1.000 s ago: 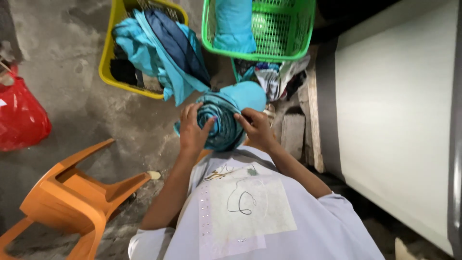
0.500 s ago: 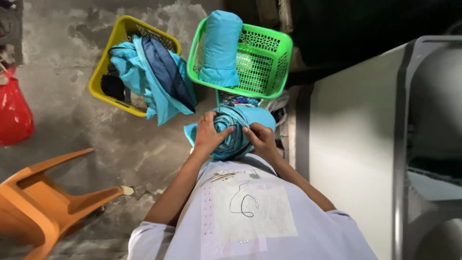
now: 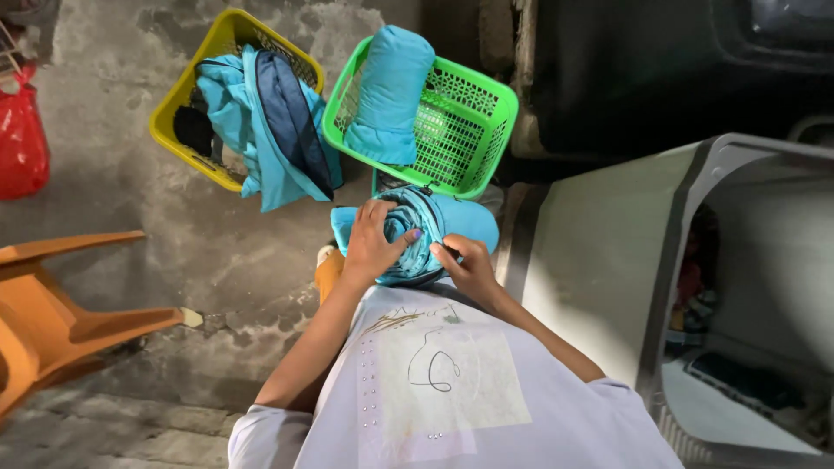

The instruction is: The person folds and organizes various items of clothing and fabric by hand, placing some items into a green basket while others remain in a yellow basket or on the floor.

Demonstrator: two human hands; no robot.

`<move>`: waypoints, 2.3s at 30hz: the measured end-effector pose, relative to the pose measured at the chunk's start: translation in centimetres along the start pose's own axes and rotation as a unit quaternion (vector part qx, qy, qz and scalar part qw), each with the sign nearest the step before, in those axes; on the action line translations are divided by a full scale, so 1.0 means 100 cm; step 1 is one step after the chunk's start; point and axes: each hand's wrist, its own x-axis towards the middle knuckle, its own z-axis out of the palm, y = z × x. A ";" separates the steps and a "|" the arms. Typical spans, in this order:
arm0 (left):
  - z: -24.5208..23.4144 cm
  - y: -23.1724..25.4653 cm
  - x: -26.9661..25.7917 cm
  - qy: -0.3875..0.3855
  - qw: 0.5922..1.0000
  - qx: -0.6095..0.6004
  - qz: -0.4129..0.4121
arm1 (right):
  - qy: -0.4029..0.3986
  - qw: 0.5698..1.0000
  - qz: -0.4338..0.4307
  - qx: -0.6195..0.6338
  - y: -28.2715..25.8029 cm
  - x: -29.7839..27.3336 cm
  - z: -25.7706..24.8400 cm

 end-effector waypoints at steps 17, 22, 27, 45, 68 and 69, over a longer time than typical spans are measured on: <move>-0.032 0.066 0.022 -0.090 0.941 0.029 0.324 | -0.016 0.955 -0.228 -0.190 -0.057 -0.007 -0.030; -0.046 0.071 0.029 -0.168 0.916 0.094 0.353 | -0.014 0.945 -0.260 -0.199 -0.060 -0.010 -0.026; -0.040 0.056 0.042 -0.210 0.857 0.172 0.438 | -0.036 0.930 -0.284 -0.229 -0.065 -0.009 -0.023; -0.043 0.059 0.004 0.079 0.930 0.119 0.338 | 0.033 0.983 0.014 0.182 0.034 -0.009 -0.008; 0.020 0.075 -0.051 -0.050 0.967 0.222 0.114 | 0.100 0.995 -0.014 -0.005 -0.035 0.021 -0.002; 0.024 0.070 -0.052 -0.051 0.966 0.232 0.105 | 0.100 0.994 -0.022 -0.029 -0.039 0.020 0.000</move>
